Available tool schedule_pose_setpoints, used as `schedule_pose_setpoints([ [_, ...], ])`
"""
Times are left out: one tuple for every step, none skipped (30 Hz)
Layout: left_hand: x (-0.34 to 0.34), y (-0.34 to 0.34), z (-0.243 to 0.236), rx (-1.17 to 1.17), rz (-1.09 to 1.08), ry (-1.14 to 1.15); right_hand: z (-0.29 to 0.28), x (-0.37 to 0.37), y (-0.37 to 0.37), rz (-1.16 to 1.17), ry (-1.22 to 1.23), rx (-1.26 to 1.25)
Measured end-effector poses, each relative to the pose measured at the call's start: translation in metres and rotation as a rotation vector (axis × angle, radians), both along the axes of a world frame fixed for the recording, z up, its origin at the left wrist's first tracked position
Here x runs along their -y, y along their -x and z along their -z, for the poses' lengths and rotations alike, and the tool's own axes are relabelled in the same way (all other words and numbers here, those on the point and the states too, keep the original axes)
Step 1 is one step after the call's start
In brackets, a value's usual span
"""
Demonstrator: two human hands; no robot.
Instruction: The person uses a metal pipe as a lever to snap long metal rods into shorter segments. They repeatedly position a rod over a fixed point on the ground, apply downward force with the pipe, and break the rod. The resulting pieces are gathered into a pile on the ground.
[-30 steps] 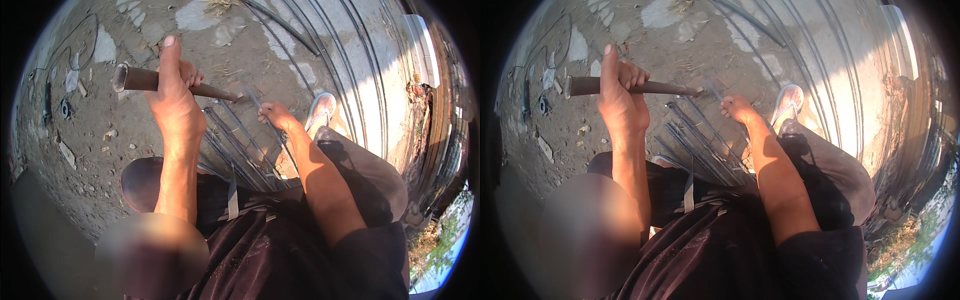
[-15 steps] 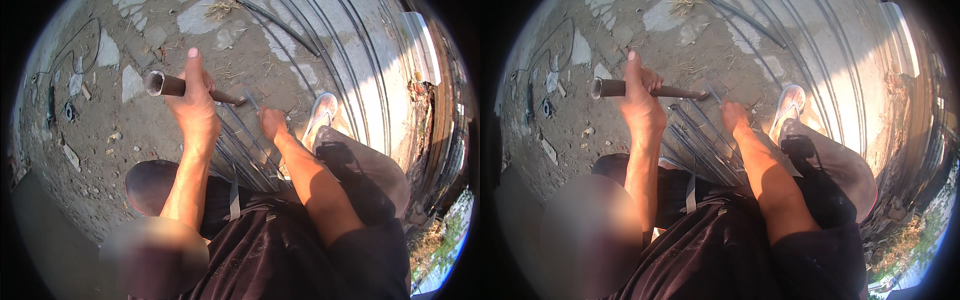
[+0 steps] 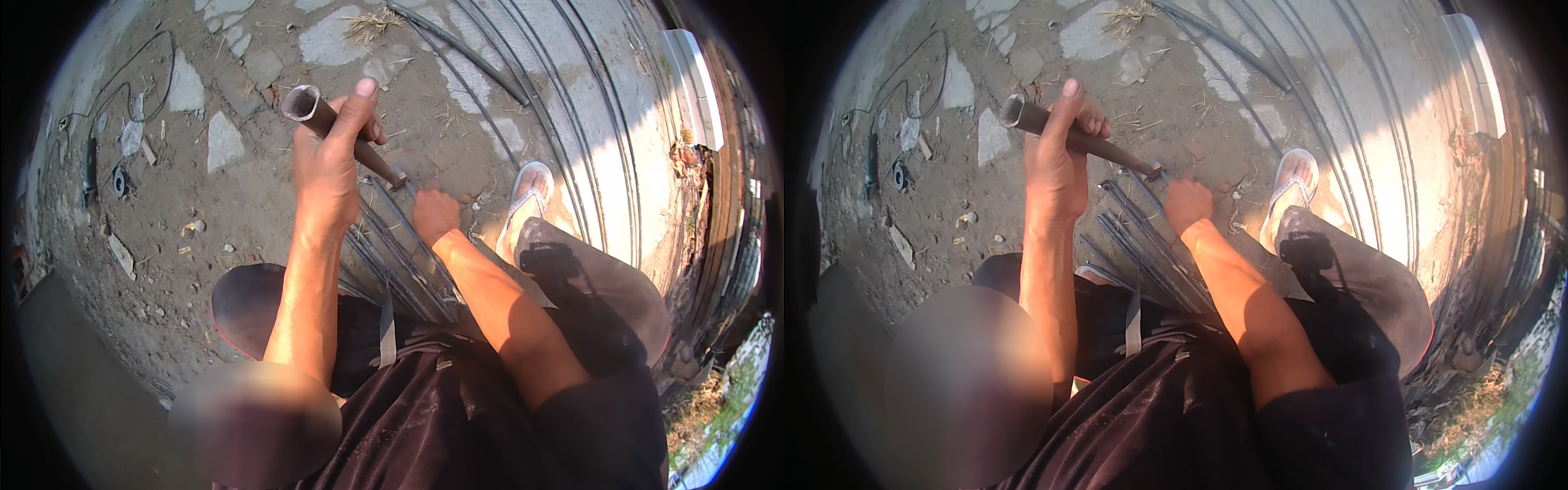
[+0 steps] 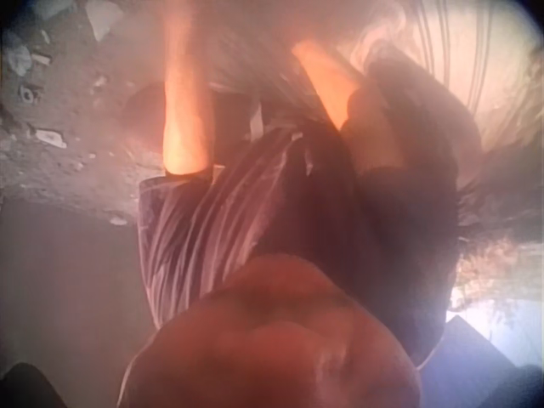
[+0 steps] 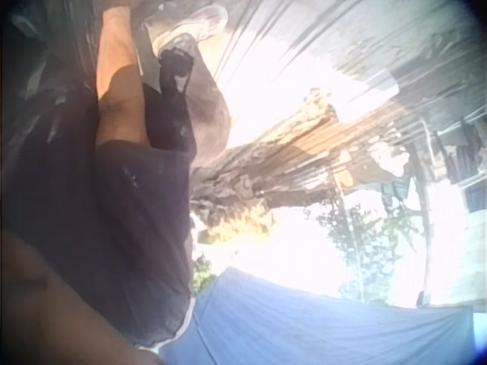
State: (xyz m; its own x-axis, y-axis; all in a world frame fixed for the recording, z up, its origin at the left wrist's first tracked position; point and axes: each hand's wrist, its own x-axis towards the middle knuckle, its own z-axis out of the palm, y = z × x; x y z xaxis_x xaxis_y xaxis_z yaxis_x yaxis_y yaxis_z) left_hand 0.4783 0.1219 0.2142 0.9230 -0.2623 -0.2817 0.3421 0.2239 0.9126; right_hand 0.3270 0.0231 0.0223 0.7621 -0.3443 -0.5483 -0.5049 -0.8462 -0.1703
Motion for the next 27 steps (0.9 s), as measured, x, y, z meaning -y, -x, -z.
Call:
schedule_pose_setpoints([
  [-0.004,-0.003,-0.001,0.029,0.081,0.015,-0.004,0.001,-0.004,-0.021,0.012,0.008],
  [-0.01,-0.007,-0.002,0.058,0.162,0.03,-0.004,0.002,-0.006,-0.027,-0.005,0.019],
  [-0.014,-0.009,-0.003,0.093,0.243,0.041,-0.003,0.005,-0.009,-0.033,-0.024,0.035],
  [-0.012,-0.008,-0.004,0.094,0.201,0.019,-0.002,0.007,-0.011,-0.04,-0.044,0.05],
  [-0.011,-0.007,-0.004,0.103,0.133,0.026,-0.002,0.009,-0.01,-0.046,-0.038,0.053],
  [-0.01,-0.005,-0.003,0.109,0.068,0.031,-0.001,0.01,-0.005,-0.048,-0.033,0.054],
  [-0.009,-0.003,-0.001,0.115,0.003,0.036,0.0,0.011,-0.002,-0.051,-0.029,0.054],
  [-0.013,-0.002,0.004,0.085,-0.034,0.053,0.004,0.011,0.0,-0.054,-0.034,0.047],
  [-0.012,0.001,0.005,0.085,-0.051,0.057,0.008,0.011,0.003,-0.051,-0.038,0.039],
  [-0.012,0.004,0.005,0.084,-0.067,0.062,0.012,0.011,0.006,-0.047,-0.041,0.03],
  [-0.012,0.008,0.005,0.083,-0.083,0.067,0.015,0.009,0.011,-0.04,-0.044,0.053],
  [-0.015,0.012,0.007,0.11,-0.078,0.066,0.014,0.007,0.013,-0.033,-0.043,0.076],
  [-0.014,0.015,0.007,0.121,-0.086,0.072,0.014,0.007,0.014,-0.026,-0.042,0.099],
  [-0.012,0.017,0.007,0.132,-0.095,0.079,0.015,0.011,0.014,-0.025,-0.037,0.106],
  [-0.011,0.02,0.006,0.143,-0.112,0.077,0.011,0.014,0.011,-0.031,-0.041,0.112],
  [-0.009,0.021,0.006,0.14,-0.122,0.068,0.01,0.015,0.01,-0.038,-0.045,0.118],
  [-0.007,0.022,0.006,0.137,-0.133,0.059,0.011,0.014,0.012,-0.041,-0.043,0.128],
  [-0.003,0.021,0.006,0.135,-0.138,0.057,0.013,0.016,0.013,-0.037,-0.033,0.138],
  [-0.001,0.02,0.006,0.135,-0.132,0.062,0.015,0.017,0.014,-0.033,-0.023,0.149],
  [0.0,0.02,0.006,0.135,-0.125,0.067,0.017,0.019,0.016,-0.014,-0.038,0.164],
  [0.0,0.02,0.007,0.135,-0.121,0.067,0.017,0.019,0.018,0.003,-0.057,0.178],
  [0.002,0.02,0.006,0.143,-0.131,0.058,0.017,0.019,0.019,0.021,-0.076,0.192],
  [0.005,0.02,0.004,0.151,-0.14,0.05,0.018,0.02,0.02,0.026,-0.078,0.191],
  [0.007,0.021,0.003,0.157,-0.148,0.04,0.017,0.02,0.02,0.033,-0.081,0.188],
  [0.007,0.022,0.004,0.159,-0.152,0.035,0.016,0.021,0.02,0.041,-0.083,0.185],
  [0.007,0.024,0.004,0.161,-0.156,0.031,0.016,0.021,0.019,0.017,-0.093,0.189],
  [0.007,0.027,0.004,0.159,-0.157,0.029,0.016,0.022,0.02,-0.004,-0.1,0.19],
])
